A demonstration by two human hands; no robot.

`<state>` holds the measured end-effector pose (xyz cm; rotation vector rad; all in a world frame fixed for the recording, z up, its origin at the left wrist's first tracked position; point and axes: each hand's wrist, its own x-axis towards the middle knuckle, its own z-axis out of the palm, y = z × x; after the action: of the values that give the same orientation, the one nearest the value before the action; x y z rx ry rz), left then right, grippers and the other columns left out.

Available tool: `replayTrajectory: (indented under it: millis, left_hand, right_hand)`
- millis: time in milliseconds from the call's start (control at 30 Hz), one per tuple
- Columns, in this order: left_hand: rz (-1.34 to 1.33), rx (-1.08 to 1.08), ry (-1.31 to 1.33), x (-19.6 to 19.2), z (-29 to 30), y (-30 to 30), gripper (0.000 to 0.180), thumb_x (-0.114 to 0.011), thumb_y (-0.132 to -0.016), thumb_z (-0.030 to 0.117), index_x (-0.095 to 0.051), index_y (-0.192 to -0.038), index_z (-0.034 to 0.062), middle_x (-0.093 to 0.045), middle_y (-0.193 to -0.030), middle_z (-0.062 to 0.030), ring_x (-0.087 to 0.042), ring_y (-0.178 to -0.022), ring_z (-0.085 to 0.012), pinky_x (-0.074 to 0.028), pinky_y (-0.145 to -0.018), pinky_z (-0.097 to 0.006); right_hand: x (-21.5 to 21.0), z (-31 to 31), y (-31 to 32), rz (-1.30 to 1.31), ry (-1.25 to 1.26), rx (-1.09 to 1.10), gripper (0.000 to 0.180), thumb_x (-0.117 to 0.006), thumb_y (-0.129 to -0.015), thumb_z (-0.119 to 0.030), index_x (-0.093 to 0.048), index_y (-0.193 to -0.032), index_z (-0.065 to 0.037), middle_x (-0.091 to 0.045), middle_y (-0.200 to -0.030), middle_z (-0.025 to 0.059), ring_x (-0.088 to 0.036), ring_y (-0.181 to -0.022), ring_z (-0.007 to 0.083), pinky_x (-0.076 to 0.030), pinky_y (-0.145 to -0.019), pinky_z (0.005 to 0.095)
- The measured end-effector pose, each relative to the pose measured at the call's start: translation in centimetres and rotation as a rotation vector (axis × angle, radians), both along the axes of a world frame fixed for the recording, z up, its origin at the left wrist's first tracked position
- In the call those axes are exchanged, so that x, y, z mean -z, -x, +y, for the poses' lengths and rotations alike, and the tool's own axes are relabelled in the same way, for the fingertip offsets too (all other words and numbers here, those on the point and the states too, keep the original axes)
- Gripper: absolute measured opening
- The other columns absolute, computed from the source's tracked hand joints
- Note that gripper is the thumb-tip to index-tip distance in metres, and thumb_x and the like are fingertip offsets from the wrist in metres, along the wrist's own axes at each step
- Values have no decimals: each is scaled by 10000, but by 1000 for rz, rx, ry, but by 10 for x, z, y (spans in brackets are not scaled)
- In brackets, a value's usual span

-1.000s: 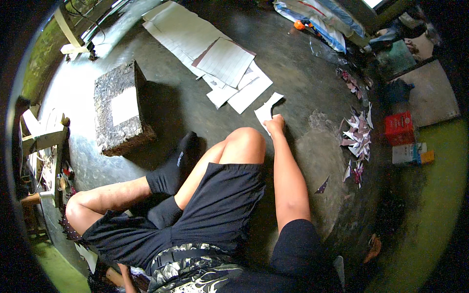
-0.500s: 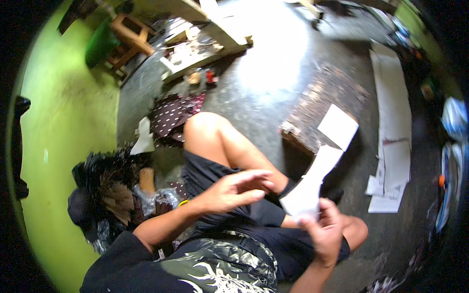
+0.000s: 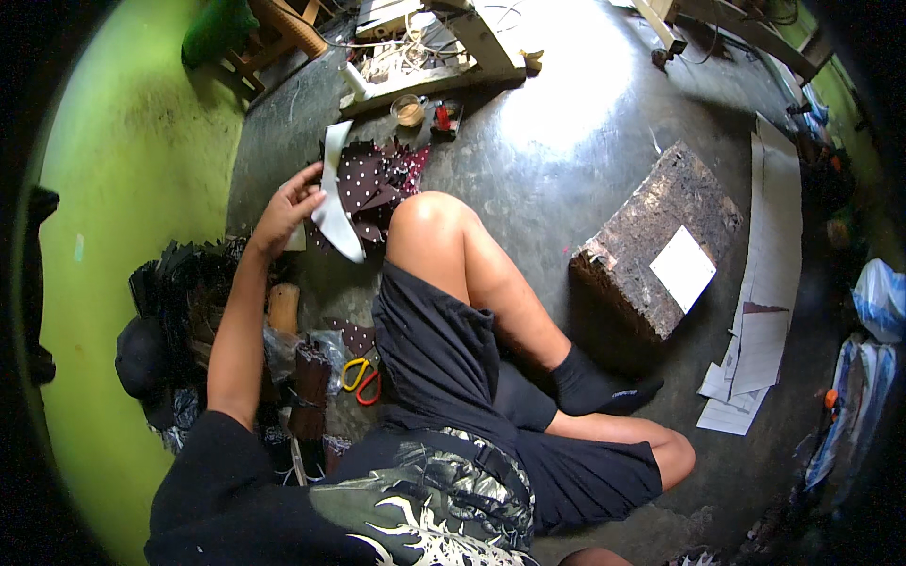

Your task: The person sits on the floor and repeatedly peels off small white paper pieces from a larger sheet placed on a wooden block. They then use red-handled scissors to cut a larger white sheet into strips and smaller pieces.

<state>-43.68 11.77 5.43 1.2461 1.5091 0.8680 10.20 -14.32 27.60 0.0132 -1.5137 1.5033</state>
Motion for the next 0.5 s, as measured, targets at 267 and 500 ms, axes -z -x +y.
replayTrajectory:
  millis: [267,500]
  left_hand:
    - [503,43,-243,117,-137,-7,204,-760,-964,143,-729,-1138,43,-726,-960,-95,-679,-850,-138,-571,-789,-326]
    - [992,181,57,173,-262,-74,395,-860,-901,189,-603,-1177,71,-684,-1143,-158,-639,-1151,-395,-508,-965,-518]
  right_hand:
    - [-5,-35,1,-97,-10,-160,253,-522,-1094,-261,-591,-905,-108,-643,-960,186,-641,-867,387,-531,-836,595]
    - [5,-21,-15,-198,-617,-323,562,-469,-1014,-636,-579,-1187,-112,-645,-1238,168,-600,-1159,315,-466,-1054,554]
